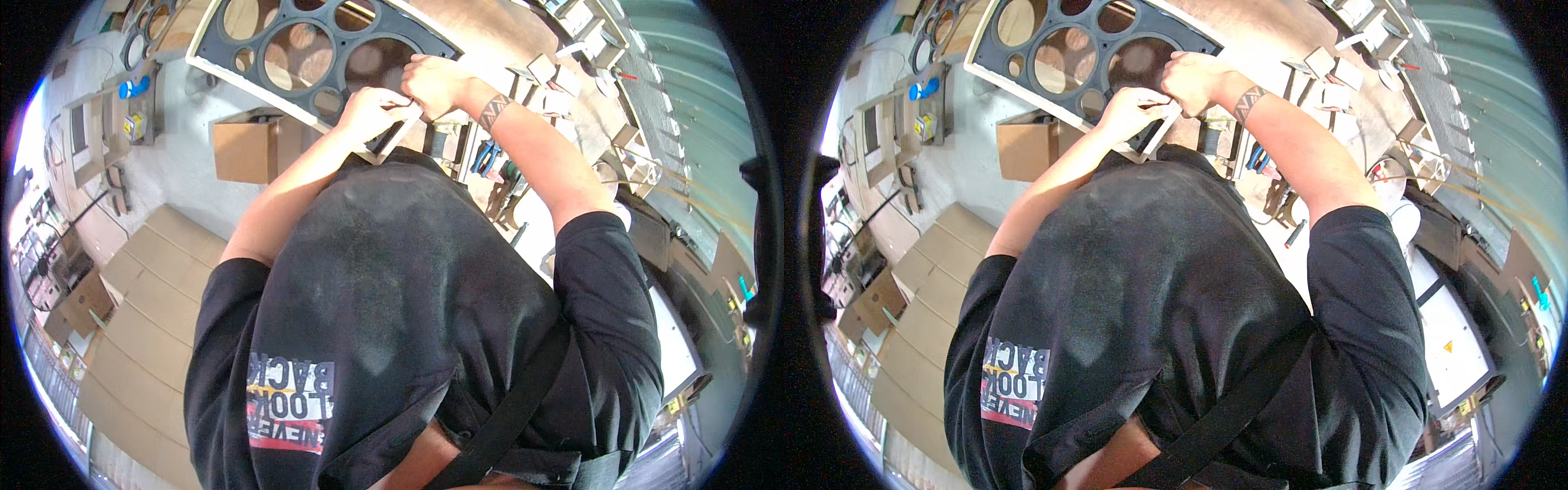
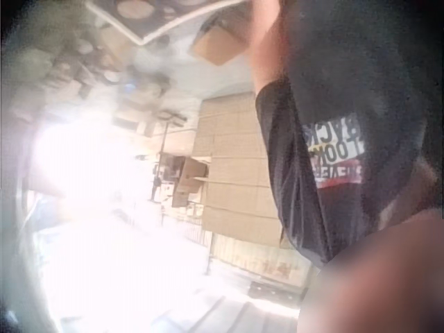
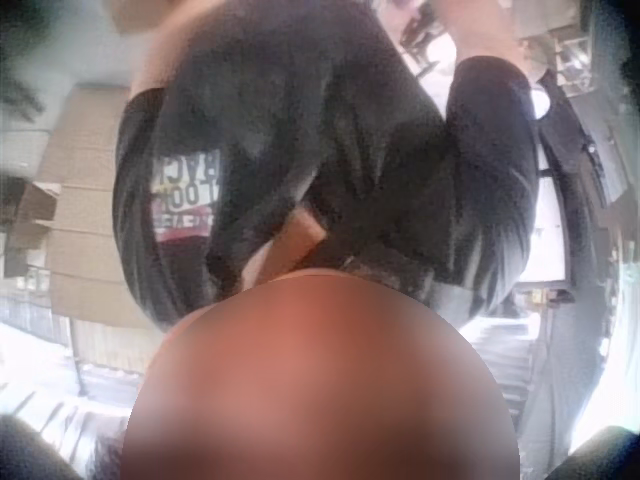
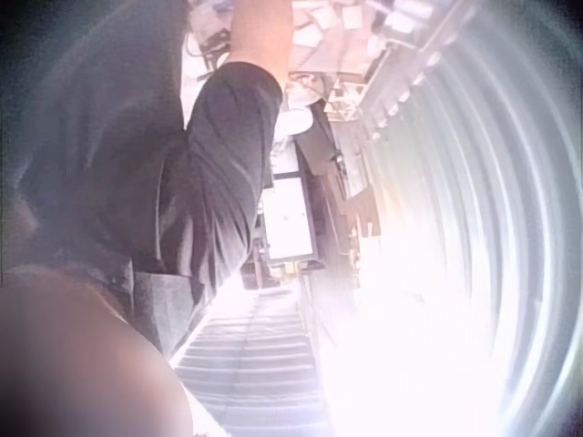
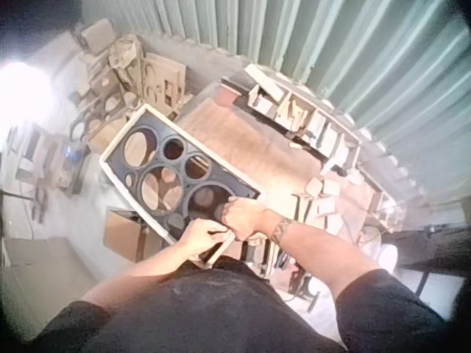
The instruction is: The person applies glue to a perforated wooden panel, fits it into a speaker enclosure, then secures a black rubber gasket around the circular cutouts using a pneumatic nail gun. The assembly is completed by fastening the gasket to the enclosure.
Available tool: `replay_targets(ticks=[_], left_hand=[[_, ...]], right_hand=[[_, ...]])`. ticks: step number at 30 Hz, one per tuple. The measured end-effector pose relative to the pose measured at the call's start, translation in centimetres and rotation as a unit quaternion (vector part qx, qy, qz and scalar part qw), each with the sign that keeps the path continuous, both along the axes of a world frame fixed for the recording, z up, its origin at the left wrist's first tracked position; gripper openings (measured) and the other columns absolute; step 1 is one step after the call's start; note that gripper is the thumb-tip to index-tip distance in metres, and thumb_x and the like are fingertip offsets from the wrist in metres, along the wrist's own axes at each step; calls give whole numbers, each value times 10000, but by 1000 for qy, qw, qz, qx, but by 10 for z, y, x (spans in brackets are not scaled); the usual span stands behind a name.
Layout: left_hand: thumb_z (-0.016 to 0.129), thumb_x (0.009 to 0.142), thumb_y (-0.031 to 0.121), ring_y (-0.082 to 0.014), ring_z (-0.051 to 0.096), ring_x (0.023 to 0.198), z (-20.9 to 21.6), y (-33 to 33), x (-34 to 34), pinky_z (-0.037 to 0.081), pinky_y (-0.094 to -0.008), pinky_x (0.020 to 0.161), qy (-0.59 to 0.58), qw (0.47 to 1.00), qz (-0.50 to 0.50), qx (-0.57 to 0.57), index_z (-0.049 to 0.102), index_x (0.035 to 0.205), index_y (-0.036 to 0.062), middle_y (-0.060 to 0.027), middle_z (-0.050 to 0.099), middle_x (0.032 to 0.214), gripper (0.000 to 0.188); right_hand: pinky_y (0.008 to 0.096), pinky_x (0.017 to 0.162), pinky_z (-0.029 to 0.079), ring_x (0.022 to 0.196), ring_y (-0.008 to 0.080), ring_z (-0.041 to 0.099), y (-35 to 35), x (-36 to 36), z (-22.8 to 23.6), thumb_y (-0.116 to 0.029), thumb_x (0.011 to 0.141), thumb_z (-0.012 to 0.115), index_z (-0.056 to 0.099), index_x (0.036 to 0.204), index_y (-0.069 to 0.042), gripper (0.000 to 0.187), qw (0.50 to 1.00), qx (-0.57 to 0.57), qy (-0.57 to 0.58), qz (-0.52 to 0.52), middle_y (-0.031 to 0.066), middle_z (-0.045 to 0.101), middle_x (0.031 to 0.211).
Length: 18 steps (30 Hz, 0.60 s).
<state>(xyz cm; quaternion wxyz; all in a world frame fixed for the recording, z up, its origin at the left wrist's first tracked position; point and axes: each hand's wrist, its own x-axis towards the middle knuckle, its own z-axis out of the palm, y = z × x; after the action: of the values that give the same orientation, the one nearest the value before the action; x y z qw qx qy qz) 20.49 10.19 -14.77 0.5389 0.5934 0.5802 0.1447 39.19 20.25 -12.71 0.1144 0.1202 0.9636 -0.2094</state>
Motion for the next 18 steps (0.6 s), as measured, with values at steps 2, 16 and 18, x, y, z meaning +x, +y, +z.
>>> replay_targets(ticks=[2, 16, 18], left_hand=[[778, 922, 247, -164, 737, 869, 0, 0, 0, 560, -314, 795, -13, 1000, 5, -22, 784, 1120, 44, -123, 790, 989, 284], [782, 943, 211, -113, 708, 919, 5, 0, -7, 561, -271, 834, -17, 999, -14, -36, 767, 1133, -34, -105, 791, 1022, 311], [778, 949, 188, -113, 706, 927, 3, 1, -8, 556, -262, 846, -27, 998, -15, -47, 758, 1156, -40, -106, 786, 1034, 309]], right_hand=[[413, 1019, 454, 1045, 293, 674, -1, 1, 6, -259, 619, 777, 727, 821, -57, 290, 1000, 6, 5, -4, 131, 746, 982], [504, 1069, 461, 1256, 417, 539, -195, 99, -115, -193, 861, 734, 557, 1336, -47, 527, 671, -56, 115, -730, 241, 550, 1321], [495, 1076, 458, 1249, 415, 543, -218, 89, -141, -188, 862, 736, 559, 1336, -43, 526, 648, -169, 70, -740, 241, 552, 1318]])
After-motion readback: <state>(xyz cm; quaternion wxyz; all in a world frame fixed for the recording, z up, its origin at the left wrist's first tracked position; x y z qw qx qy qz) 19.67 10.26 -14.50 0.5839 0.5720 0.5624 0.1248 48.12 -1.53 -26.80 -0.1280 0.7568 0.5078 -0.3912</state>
